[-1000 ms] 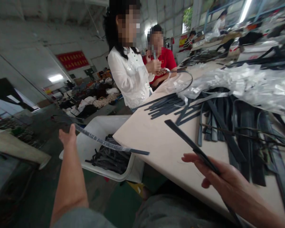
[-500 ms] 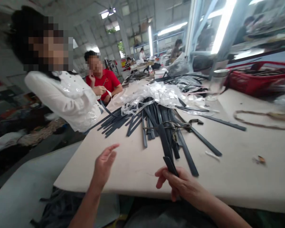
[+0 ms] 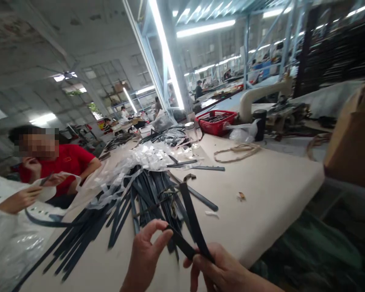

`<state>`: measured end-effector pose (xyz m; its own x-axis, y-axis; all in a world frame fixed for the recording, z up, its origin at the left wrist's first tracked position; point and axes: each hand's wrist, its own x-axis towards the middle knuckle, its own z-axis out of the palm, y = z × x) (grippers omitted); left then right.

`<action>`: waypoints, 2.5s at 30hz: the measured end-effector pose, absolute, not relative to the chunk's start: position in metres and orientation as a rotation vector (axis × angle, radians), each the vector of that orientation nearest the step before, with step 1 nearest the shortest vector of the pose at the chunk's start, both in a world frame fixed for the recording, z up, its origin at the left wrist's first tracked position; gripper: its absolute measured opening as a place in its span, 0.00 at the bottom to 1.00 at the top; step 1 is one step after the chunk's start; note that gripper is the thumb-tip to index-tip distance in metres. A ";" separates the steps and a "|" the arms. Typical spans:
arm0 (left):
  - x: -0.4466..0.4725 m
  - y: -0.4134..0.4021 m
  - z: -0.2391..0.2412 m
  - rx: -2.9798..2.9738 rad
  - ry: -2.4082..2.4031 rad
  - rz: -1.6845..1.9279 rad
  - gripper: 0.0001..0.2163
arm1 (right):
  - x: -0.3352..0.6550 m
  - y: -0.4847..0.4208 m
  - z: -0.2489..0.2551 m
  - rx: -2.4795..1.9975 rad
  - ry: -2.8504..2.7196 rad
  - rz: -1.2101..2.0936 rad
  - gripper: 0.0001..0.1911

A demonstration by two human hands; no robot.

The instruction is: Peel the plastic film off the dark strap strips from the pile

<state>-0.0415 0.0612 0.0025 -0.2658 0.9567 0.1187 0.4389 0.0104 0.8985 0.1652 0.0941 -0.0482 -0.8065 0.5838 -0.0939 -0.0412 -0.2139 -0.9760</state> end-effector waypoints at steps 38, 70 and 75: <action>0.003 0.205 -0.025 1.036 1.494 1.065 0.22 | 0.272 0.188 -0.073 -0.983 -1.116 1.668 0.27; 0.039 0.113 -0.034 1.126 1.236 0.807 0.13 | 0.225 0.173 -0.037 -0.942 -1.599 1.536 0.20; 0.043 0.127 -0.038 0.960 1.265 0.923 0.14 | 0.231 0.174 -0.034 -0.995 -1.525 1.485 0.24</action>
<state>0.0427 0.1273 -0.0376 0.0818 0.9393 -0.3331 -0.0303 0.3364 0.9412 0.2310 0.1745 -0.0341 -0.3974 0.9176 0.0062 0.0181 0.0145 -0.9997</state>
